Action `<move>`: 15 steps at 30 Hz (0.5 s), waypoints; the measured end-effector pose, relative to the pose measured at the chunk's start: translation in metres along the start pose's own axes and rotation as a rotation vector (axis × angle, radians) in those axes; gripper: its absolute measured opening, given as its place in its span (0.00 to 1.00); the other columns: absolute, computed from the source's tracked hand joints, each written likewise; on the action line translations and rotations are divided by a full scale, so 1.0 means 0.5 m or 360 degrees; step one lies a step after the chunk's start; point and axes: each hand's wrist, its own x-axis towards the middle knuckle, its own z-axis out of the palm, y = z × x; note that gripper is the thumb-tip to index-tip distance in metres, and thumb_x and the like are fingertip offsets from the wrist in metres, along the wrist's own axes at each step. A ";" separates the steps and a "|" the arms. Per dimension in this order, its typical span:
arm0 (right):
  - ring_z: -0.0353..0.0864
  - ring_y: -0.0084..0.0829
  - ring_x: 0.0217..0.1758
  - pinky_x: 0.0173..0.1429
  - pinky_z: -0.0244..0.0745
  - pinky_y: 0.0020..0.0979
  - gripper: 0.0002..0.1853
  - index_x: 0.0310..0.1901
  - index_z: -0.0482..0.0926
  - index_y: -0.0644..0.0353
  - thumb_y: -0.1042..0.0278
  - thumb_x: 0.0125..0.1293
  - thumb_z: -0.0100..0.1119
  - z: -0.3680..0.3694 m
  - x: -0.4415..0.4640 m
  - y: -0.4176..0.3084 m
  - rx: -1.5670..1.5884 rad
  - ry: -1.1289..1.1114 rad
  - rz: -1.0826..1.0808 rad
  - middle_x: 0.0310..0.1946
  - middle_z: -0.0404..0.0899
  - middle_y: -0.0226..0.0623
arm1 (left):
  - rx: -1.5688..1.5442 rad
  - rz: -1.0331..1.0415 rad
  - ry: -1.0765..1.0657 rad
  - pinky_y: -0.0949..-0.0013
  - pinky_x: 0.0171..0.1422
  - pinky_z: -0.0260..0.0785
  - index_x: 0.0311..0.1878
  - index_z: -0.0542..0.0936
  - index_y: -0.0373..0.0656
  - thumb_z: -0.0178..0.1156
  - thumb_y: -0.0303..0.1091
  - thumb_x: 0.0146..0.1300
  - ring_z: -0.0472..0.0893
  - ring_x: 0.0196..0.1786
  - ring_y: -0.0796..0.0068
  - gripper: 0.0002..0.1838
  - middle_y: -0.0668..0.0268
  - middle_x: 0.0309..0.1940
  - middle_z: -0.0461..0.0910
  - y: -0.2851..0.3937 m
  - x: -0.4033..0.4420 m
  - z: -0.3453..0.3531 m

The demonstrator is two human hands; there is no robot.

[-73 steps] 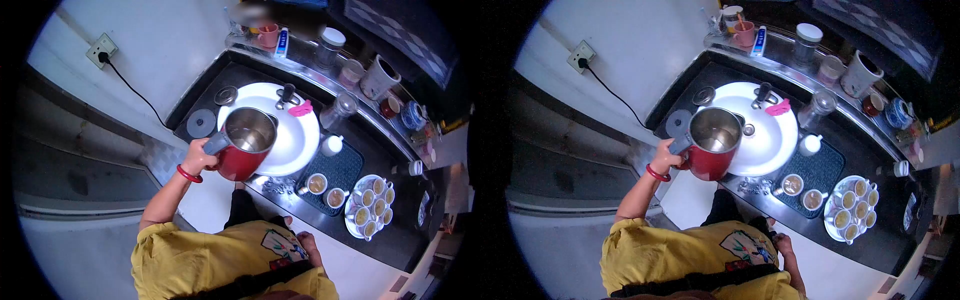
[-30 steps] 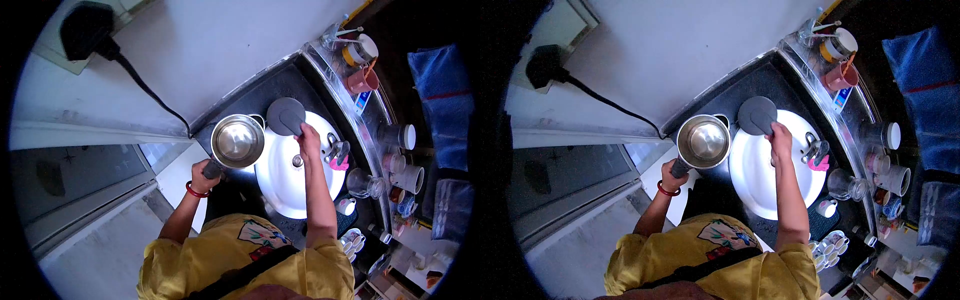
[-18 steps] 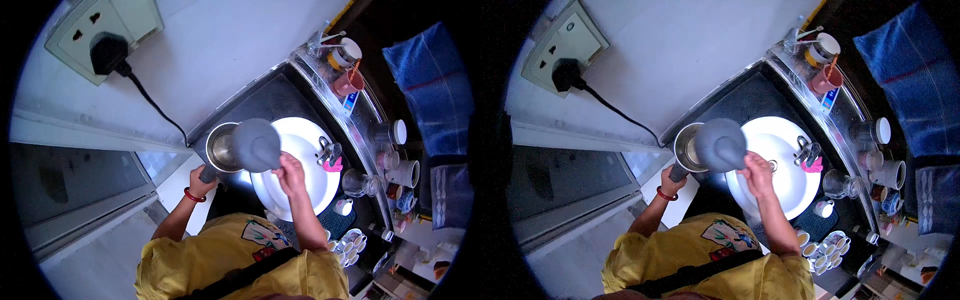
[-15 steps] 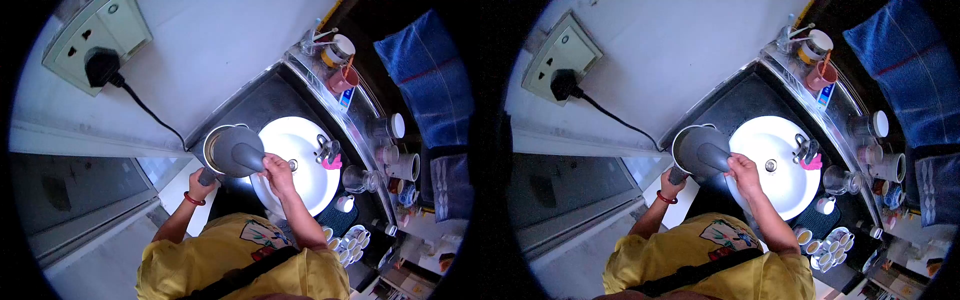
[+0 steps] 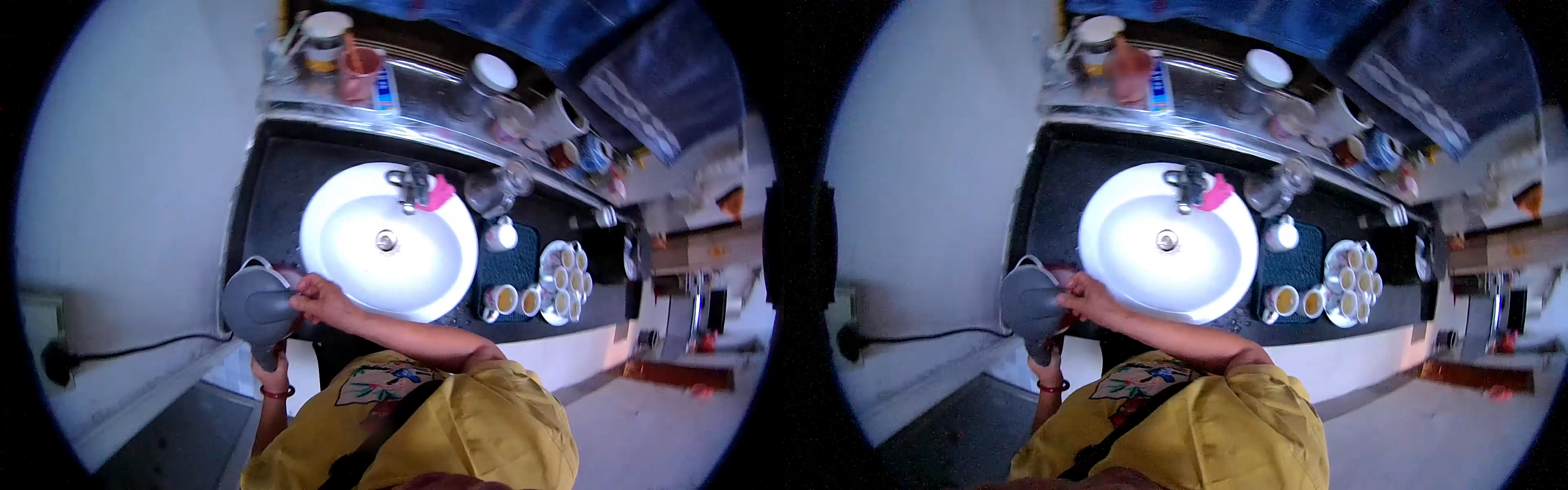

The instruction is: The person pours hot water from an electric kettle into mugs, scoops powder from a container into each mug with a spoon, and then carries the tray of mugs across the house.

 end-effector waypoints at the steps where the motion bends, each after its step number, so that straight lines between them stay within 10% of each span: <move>1: 0.71 0.20 0.23 0.24 0.68 0.21 0.16 0.42 0.65 0.61 0.63 0.58 0.58 -0.009 -0.011 0.007 0.0021 0.0071 -0.0024 0.25 0.71 0.31 | -0.0049 -0.0023 -0.0040 0.71 0.44 0.68 0.39 0.72 0.33 0.57 0.21 0.46 0.77 0.37 0.72 0.13 0.62 0.33 0.77 -0.005 0.000 0.000; 11: 0.70 0.21 0.20 0.23 0.68 0.22 0.13 0.30 0.72 0.62 0.58 0.59 0.54 -0.157 -0.184 0.177 0.0047 0.0178 0.0406 0.19 0.70 0.30 | -0.0052 -0.0078 0.0035 0.65 0.54 0.63 0.54 0.66 0.30 0.63 0.29 0.47 0.71 0.49 0.65 0.30 0.57 0.51 0.70 -0.044 -0.001 -0.005; 15: 0.71 0.22 0.20 0.23 0.67 0.23 0.13 0.30 0.72 0.62 0.59 0.58 0.54 -0.219 -0.277 0.249 0.0034 0.0326 0.0424 0.19 0.71 0.30 | 0.0316 -0.0149 0.0185 0.66 0.52 0.64 0.49 0.70 0.28 0.60 0.30 0.49 0.74 0.44 0.67 0.24 0.56 0.44 0.75 -0.032 -0.005 -0.002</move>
